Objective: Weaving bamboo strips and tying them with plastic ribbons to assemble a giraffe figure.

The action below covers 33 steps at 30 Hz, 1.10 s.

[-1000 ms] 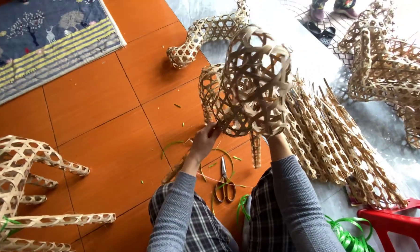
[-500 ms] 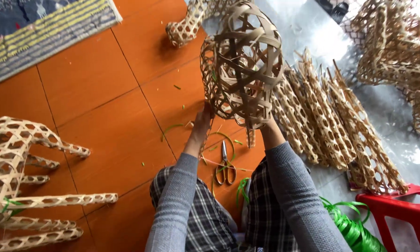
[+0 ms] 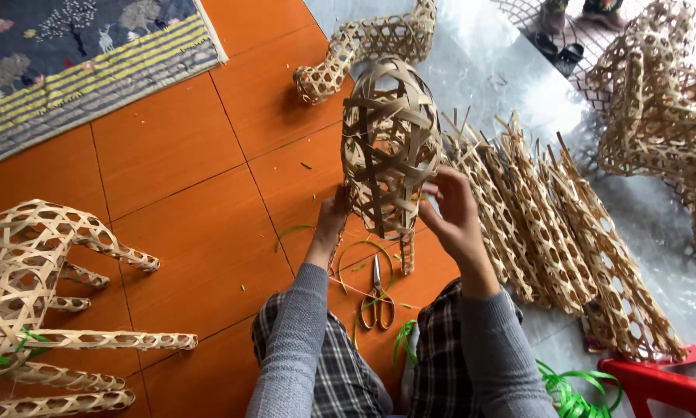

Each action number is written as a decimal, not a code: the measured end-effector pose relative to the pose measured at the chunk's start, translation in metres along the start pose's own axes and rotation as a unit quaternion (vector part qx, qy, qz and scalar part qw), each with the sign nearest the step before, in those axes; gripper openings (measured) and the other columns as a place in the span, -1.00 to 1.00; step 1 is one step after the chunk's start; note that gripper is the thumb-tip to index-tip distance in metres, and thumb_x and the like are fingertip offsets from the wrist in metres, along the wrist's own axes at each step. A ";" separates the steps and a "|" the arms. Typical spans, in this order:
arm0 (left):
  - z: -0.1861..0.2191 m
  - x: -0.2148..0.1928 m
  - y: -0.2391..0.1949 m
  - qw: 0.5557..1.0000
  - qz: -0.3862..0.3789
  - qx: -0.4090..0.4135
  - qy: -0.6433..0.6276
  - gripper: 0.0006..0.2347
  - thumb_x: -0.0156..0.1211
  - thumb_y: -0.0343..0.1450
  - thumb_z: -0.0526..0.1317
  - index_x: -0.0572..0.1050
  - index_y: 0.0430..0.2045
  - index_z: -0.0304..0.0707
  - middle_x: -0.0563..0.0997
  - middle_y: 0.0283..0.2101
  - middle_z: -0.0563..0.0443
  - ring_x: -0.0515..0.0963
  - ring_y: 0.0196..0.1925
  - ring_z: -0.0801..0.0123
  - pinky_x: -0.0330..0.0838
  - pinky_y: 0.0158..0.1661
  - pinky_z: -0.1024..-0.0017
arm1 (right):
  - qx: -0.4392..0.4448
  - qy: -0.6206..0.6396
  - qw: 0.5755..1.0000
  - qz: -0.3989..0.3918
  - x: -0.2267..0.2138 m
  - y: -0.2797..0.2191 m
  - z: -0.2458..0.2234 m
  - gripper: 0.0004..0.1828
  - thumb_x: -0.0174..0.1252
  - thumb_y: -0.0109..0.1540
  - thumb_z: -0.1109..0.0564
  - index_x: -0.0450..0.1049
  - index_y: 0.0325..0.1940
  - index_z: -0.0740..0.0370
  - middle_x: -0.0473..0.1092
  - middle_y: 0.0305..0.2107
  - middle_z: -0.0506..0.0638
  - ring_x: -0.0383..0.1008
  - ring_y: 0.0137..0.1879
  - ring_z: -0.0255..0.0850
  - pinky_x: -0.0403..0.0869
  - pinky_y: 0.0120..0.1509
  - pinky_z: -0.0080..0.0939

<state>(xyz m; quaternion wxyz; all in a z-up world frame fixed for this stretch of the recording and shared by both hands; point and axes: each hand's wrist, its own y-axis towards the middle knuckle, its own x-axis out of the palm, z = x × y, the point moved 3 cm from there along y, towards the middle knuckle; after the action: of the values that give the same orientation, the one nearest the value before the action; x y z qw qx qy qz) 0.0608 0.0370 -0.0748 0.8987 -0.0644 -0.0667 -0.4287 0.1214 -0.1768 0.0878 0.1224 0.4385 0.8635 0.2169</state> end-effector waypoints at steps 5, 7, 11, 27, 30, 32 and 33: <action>0.012 0.002 -0.005 1.000 -0.013 -0.011 0.021 -0.49 -0.06 0.52 0.13 0.32 -0.87 -0.07 0.30 -0.81 0.18 0.17 -0.72 0.64 0.06 -0.55 0.68 | -0.032 0.101 0.994 -0.037 0.005 -0.022 0.009 -0.22 0.48 -0.18 0.44 0.26 0.04 0.38 0.28 -0.26 0.11 0.37 -0.17 -0.10 0.42 0.02 -0.14; 0.007 0.004 -0.003 1.000 -0.009 -0.016 0.020 -0.48 -0.07 0.51 0.15 0.31 -0.89 -0.08 0.25 -0.85 0.18 0.15 -0.80 0.64 0.04 -0.64 0.68 | -0.032 0.047 0.998 -0.035 0.006 -0.025 0.020 -0.21 0.48 -0.15 0.43 0.23 0.06 0.31 0.20 -0.33 0.02 0.26 -0.25 -0.16 0.35 -0.10 -0.22; -0.009 0.000 0.002 0.999 -0.001 -0.028 0.024 -0.46 -0.09 0.52 0.15 0.28 -0.91 -0.10 0.20 -0.87 0.15 0.14 -0.84 0.64 0.01 -0.68 0.65 | -0.078 -0.047 0.996 0.018 0.019 -0.021 0.009 -0.42 0.33 -0.08 0.49 0.33 -0.03 0.35 0.30 -0.42 0.08 0.34 -0.29 -0.19 0.41 -0.11 -0.20; 0.026 0.002 -0.017 1.000 0.013 -0.013 0.016 -0.49 -0.07 0.53 0.12 0.27 -0.88 -0.08 0.21 -0.81 0.14 0.14 -0.75 0.60 0.06 -0.58 0.61 | 0.023 0.032 0.999 0.005 0.005 -0.015 -0.025 -0.61 0.26 0.06 0.40 0.49 -0.02 0.36 0.54 -0.43 0.23 0.58 -0.34 -0.04 0.59 -0.09 -0.03; 0.035 0.006 -0.026 1.000 0.024 -0.002 0.009 -0.48 -0.08 0.53 0.12 0.32 -0.86 -0.13 0.26 -0.78 0.11 0.20 -0.70 0.57 0.07 -0.52 0.63 | -0.015 -0.013 0.991 0.130 -0.020 0.004 -0.047 -0.89 0.11 0.24 0.35 0.52 -0.17 0.39 0.50 -0.49 0.16 0.52 -0.37 -0.19 0.52 -0.14 -0.22; 0.025 0.010 -0.026 1.000 0.012 -0.001 0.011 -0.51 -0.08 0.54 0.07 0.31 -0.84 -0.12 0.26 -0.78 0.12 0.20 -0.67 0.57 0.09 -0.50 0.63 | -0.172 -0.010 0.981 0.089 -0.005 0.027 -0.099 -0.83 0.15 0.23 0.30 0.46 -0.09 0.35 0.38 -0.11 0.18 0.41 0.14 -0.04 0.36 0.32 -0.06; 0.012 0.009 -0.019 1.000 0.010 -0.004 0.013 -0.51 -0.08 0.54 0.07 0.31 -0.84 -0.12 0.26 -0.78 0.12 0.20 -0.67 0.57 0.09 -0.50 0.63 | -0.168 -0.011 0.981 0.092 -0.002 0.040 -0.109 -0.83 0.15 0.23 0.30 0.46 -0.09 0.35 0.38 -0.11 0.18 0.41 0.14 -0.04 0.36 0.32 -0.06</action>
<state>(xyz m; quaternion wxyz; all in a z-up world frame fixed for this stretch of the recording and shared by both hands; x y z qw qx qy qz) 0.0509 0.0209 -0.0606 0.9033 -0.0636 -0.0527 -0.4210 0.1073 -0.1869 0.2026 0.1833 0.4918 0.7690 0.3648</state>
